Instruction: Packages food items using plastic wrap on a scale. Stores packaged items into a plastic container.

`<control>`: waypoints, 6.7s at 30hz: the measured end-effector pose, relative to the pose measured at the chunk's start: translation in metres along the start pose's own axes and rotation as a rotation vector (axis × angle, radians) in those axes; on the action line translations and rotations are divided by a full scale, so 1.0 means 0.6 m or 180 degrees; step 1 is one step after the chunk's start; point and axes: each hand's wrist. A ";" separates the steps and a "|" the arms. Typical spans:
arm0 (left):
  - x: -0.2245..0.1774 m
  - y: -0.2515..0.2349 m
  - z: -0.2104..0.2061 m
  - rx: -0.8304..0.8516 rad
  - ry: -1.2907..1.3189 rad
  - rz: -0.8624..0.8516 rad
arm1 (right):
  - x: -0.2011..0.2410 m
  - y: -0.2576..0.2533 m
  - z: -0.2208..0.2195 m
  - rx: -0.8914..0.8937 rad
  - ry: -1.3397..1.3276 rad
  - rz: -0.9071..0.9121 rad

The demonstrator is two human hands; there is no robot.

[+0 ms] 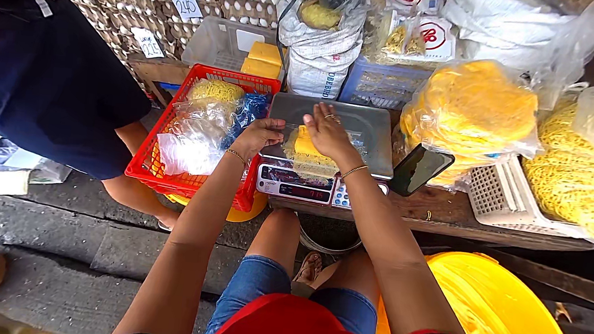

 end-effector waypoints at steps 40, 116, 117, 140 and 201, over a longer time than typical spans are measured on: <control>0.009 0.033 0.032 -0.0524 -0.1633 -0.1260 | -0.159 0.153 0.098 -0.0781 0.0182 0.0758; 0.127 0.149 -0.087 -0.0617 -0.4338 -0.2204 | -0.215 0.237 0.000 -0.1333 0.1007 0.1904; 0.128 0.147 -0.085 -0.0648 -0.4370 -0.2205 | -0.214 0.238 0.001 -0.1323 0.0967 0.1902; -0.018 0.034 -0.033 -0.0927 -0.2131 -0.1615 | -0.173 0.114 0.057 -0.1509 -0.1530 0.0241; 0.024 0.027 -0.086 -0.2377 -0.3054 -0.1267 | -0.125 0.103 0.014 -0.1727 -0.0118 -0.0404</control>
Point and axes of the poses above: each hand's wrist, its own y-axis away from the middle knuckle, its own z-axis out of the back of the hand, x = y × z, and after that the axes turned 11 degrees about -y, right-handed
